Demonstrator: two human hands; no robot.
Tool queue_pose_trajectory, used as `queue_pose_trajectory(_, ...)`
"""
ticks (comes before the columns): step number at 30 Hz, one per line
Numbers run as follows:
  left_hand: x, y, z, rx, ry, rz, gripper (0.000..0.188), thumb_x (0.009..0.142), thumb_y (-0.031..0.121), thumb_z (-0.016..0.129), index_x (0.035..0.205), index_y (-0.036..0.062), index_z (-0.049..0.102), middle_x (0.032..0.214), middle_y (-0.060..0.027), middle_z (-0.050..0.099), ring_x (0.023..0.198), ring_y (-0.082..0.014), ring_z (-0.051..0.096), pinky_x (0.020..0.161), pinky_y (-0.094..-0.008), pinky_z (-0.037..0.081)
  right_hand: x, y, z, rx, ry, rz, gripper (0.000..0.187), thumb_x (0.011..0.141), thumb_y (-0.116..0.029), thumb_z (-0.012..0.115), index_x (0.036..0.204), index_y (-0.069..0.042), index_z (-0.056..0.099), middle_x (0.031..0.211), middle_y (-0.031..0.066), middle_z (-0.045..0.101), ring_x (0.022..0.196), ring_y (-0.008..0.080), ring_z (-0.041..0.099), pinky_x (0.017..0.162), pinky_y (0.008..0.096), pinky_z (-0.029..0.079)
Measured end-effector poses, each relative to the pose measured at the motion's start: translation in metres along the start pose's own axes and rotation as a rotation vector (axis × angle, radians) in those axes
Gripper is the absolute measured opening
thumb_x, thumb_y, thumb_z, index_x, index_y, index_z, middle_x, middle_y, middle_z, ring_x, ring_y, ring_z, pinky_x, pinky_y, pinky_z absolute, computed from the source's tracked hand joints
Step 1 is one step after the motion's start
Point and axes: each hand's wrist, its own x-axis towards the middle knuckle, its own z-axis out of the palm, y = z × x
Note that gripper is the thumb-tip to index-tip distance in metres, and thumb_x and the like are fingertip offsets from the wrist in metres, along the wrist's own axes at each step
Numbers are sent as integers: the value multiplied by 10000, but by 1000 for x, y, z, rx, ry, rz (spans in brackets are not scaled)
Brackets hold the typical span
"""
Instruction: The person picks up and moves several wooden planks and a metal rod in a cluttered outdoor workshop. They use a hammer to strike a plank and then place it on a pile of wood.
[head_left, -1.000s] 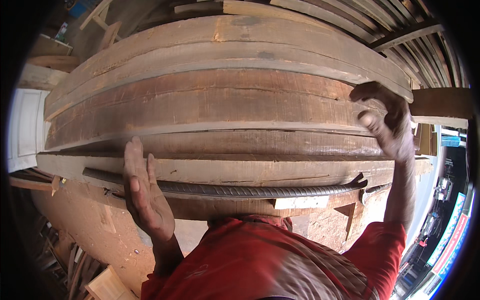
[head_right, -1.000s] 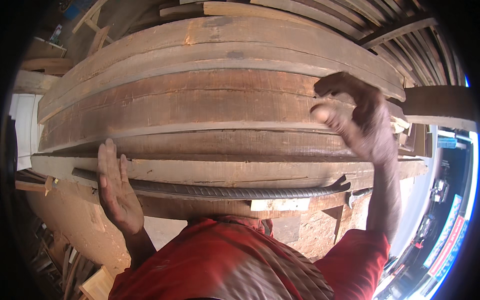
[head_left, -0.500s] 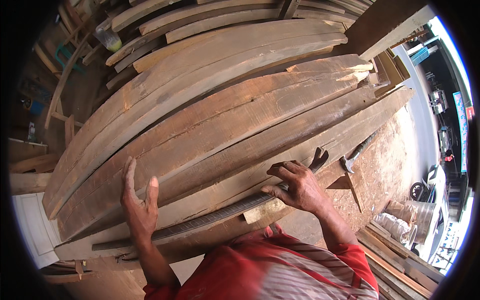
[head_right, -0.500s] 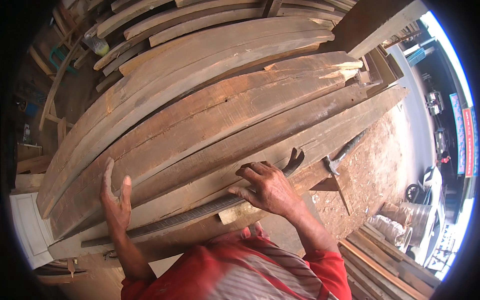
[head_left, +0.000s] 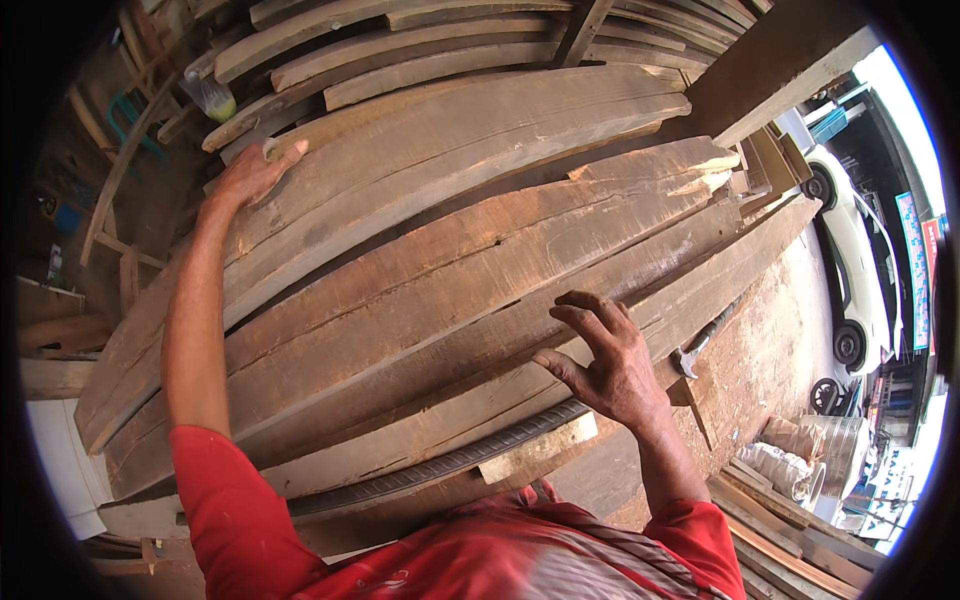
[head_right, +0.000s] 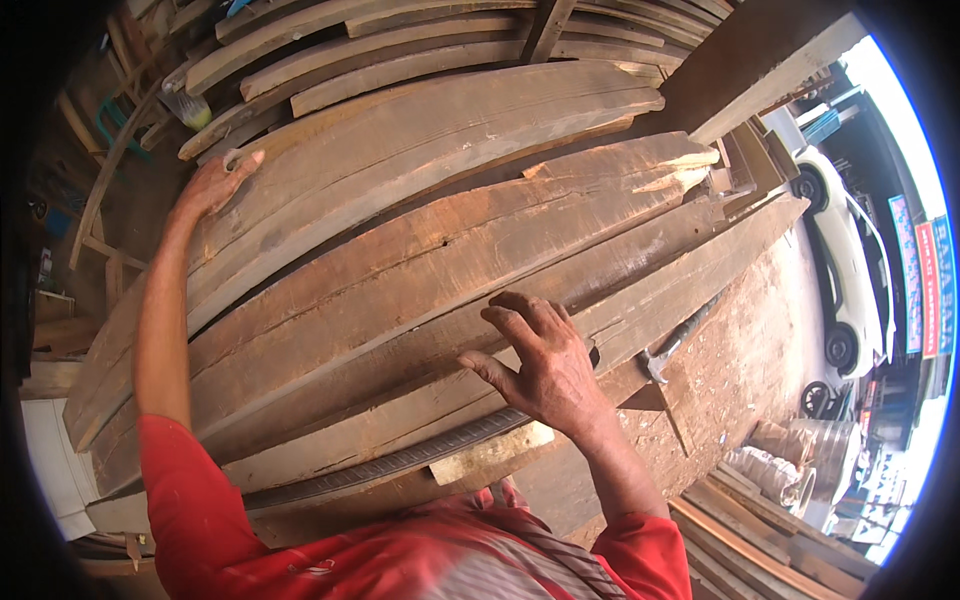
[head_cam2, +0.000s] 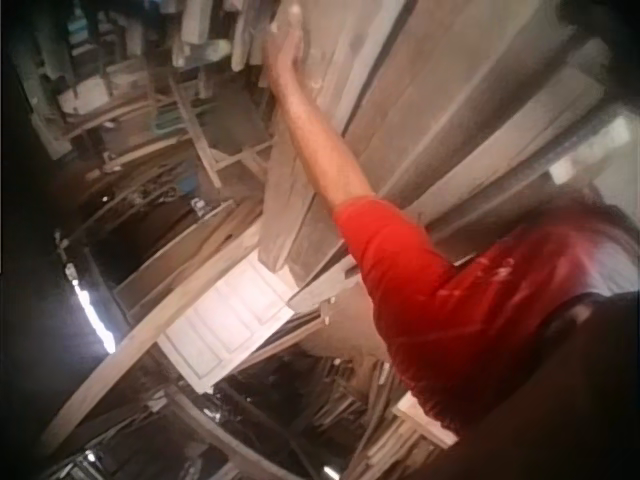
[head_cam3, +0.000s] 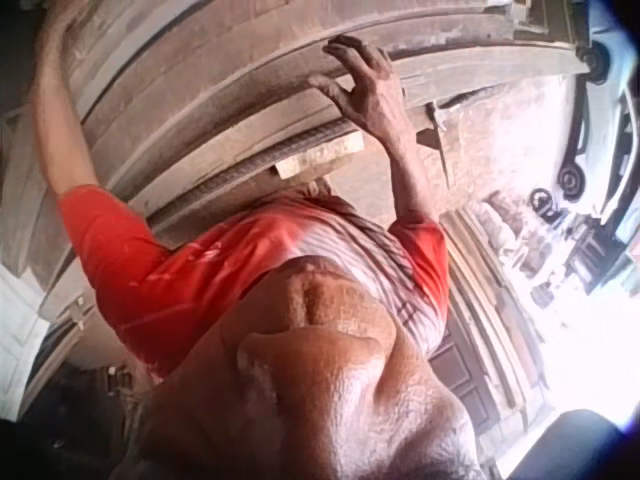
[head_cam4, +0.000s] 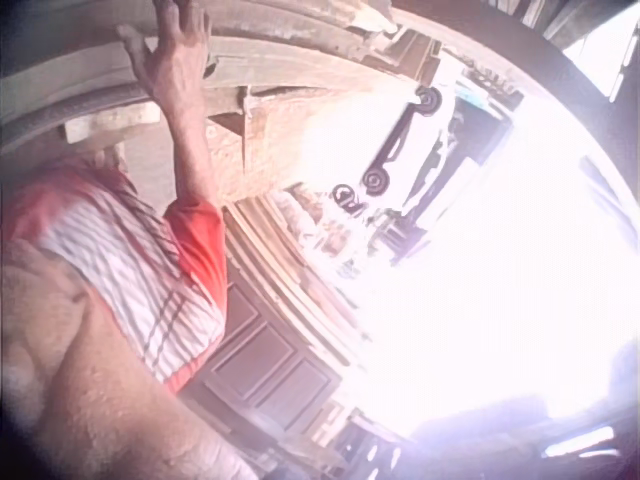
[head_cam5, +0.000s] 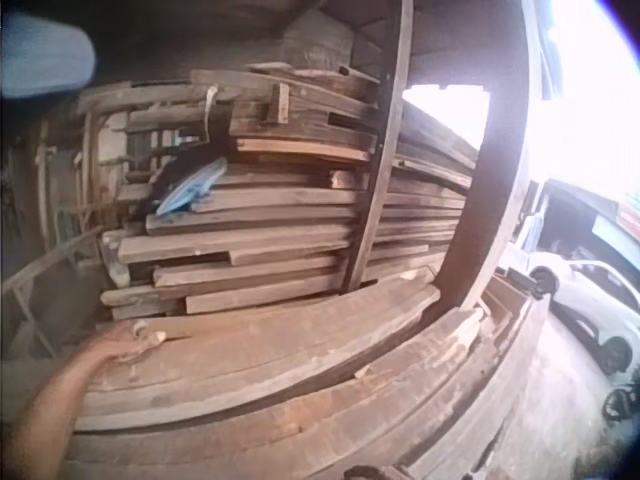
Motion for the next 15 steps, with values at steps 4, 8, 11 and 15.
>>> queue_pose_trajectory(4, 51, -6, 17, -59, -328, -28, 1317, 697, 1017, 403, 1583, 43, 358, 1615, -273, 331, 1504, -409, 327, 1219, -532, 295, 88, 0, -15, -83, 11, -228, 530, 872, -442, 787, 1166, -20, 655, 1173, 164, 655, 1020, 358, 656, 891, 456, 542)
queue_pose_trajectory(8, 65, -29, 51, -332, -442, 61, 1278, 687, 1020, 414, 1634, 176, 259, 1707, -157, 142, 1584, -345, 85, 1266, -574, 112, 219, 15, 14, -81, 53, -336, 621, 933, -589, 669, 1144, -5, 692, 1065, 175, 693, 933, 364, 704, 854, 471, 572)
queue_pose_trajectory(11, 55, -17, 44, -417, -406, 155, 1282, 675, 1013, 452, 1623, 164, 293, 1696, -169, 186, 1583, -342, 110, 1257, -609, 105, 316, 47, 58, -36, 111, -329, 722, 950, -691, 570, 1028, 5, 745, 882, 195, 723, 874, 346, 725, 855, 475, 575)
queue_pose_trajectory(15, 37, -2, 29, -379, -457, 169, 1267, 643, 1009, 498, 1604, 198, 345, 1682, -167, 231, 1580, -342, 128, 1260, -609, 104, 416, 78, 95, -323, -512, -59, 735, 967, -709, 523, 1133, -29, 744, 1065, 199, 748, 1051, 319, 706, 934, 442, 550)
